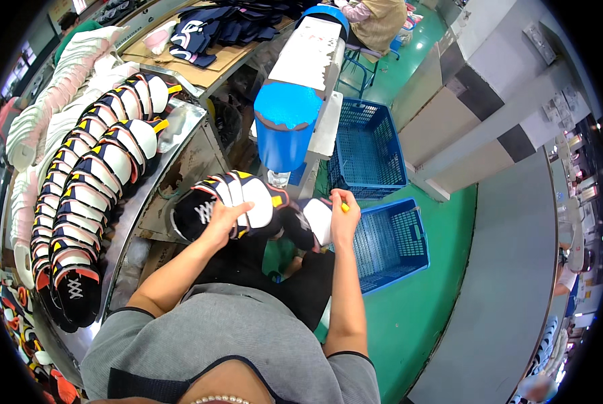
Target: The person picks up individual shoes from a large stack on a table, applies a small piece of yellow tape to the heel area of each shoe, and places the taped shoes into a blue plastic basket on the floor.
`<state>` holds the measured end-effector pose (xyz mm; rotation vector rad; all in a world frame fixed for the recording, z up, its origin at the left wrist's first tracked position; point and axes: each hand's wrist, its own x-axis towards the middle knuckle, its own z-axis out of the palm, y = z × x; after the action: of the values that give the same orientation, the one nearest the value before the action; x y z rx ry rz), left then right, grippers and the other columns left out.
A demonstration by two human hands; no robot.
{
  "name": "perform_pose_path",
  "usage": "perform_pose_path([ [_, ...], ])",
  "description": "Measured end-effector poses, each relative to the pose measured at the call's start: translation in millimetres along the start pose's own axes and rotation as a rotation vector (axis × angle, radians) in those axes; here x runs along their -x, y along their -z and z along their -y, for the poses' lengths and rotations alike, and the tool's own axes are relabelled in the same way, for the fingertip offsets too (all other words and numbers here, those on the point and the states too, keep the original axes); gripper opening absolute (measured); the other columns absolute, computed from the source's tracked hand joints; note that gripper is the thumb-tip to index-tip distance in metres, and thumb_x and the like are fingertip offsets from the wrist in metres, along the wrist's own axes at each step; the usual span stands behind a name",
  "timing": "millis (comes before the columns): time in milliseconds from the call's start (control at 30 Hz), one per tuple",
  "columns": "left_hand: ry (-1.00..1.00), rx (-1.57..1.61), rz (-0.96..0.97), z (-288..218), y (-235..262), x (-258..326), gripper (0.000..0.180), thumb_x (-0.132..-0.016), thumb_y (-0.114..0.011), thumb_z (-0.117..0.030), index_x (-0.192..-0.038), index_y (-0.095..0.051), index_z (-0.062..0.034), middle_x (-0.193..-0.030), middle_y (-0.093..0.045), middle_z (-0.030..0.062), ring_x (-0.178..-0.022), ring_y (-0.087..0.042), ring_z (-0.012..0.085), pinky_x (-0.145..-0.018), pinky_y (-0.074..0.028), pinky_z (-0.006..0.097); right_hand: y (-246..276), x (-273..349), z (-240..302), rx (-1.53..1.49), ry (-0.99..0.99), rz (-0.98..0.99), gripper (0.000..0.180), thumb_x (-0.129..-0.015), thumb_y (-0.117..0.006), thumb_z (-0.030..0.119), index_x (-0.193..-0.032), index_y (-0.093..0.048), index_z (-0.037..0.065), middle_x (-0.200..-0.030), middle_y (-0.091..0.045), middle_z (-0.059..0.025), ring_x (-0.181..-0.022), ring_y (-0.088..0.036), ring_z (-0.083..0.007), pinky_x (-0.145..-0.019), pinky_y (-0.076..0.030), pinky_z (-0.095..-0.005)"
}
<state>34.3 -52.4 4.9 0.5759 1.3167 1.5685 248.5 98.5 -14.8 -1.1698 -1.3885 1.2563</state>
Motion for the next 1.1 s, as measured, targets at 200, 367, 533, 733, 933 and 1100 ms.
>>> perform_pose_path([
  [200, -0.176, -0.445, -0.119, -11, 12, -35, 0.043, -0.071, -0.072, -0.009, -0.108, -0.054, 0.0014, -0.099, -0.061, 0.0075, -0.092, -0.058, 0.0171, -0.083, -0.046, 0.029, -81, 10, 13, 0.458, 0.193, 0.451, 0.057, -0.073, -0.075, 0.036, -0.111, -0.052, 0.000, -0.084, -0.066, -0.0136, -0.082, -0.064, -0.0337, -0.075, -0.049, -0.0372],
  [367, -0.244, -0.292, -0.013, -15, 10, -54, 0.037, -0.070, -0.073, -0.013, -0.100, -0.057, 0.0020, -0.093, -0.062, 0.0079, -0.087, -0.059, 0.0176, -0.078, -0.047, 0.030, -89, -11, 4, 0.143, 0.005, 0.370, 0.022, -0.089, -0.058, 0.016, -0.096, -0.060, -0.004, -0.080, -0.067, -0.0113, -0.069, -0.066, -0.0171, -0.064, -0.050, -0.0283],
  [533, -0.008, -0.050, 0.105, 1, 6, -74, 0.044, -0.076, -0.070, -0.009, -0.115, -0.052, 0.0021, -0.105, -0.061, 0.0081, -0.095, -0.059, 0.0152, -0.083, -0.047, 0.028, -84, -33, -19, -0.184, -0.261, 0.436, 0.012, -0.087, -0.057, 0.006, -0.092, -0.059, -0.004, -0.081, -0.064, -0.0106, -0.074, -0.064, -0.0183, -0.068, -0.050, -0.0277],
  [733, 0.276, 0.343, -0.015, 2, 8, -94, 0.033, -0.076, -0.065, -0.005, -0.107, -0.058, 0.0008, -0.096, -0.066, 0.0120, -0.086, -0.066, 0.0220, -0.077, -0.054, 0.037, -86, -58, -29, -0.297, -0.439, 0.549, 0.018, -0.083, -0.051, 0.001, -0.097, -0.059, -0.006, -0.087, -0.066, -0.0152, -0.077, -0.065, -0.0225, -0.070, -0.053, -0.0321],
  [933, 0.335, 0.529, -0.098, 22, 5, -112, 0.029, -0.074, -0.067, -0.003, -0.102, -0.060, 0.0021, -0.093, -0.066, 0.0147, -0.084, -0.066, 0.0271, -0.077, -0.054, 0.042, -84, -67, 2, -0.282, -0.552, 0.590, 0.023, -0.088, -0.058, 0.020, -0.101, -0.058, 0.001, -0.084, -0.062, -0.0083, -0.071, -0.061, -0.0190, -0.064, -0.054, -0.0327],
  [1100, 0.194, 0.469, -0.242, -13, 16, -54, 0.031, -0.075, -0.069, -0.004, -0.103, -0.059, 0.0053, -0.092, -0.066, 0.0140, -0.079, -0.067, 0.0239, -0.073, -0.056, 0.037, -33, -62, -42, -0.237, -0.465, 0.480, 0.034, -0.092, -0.056, 0.036, -0.088, -0.060, 0.003, -0.080, -0.059, -0.0063, -0.073, -0.057, -0.0162, -0.068, -0.048, -0.0297],
])
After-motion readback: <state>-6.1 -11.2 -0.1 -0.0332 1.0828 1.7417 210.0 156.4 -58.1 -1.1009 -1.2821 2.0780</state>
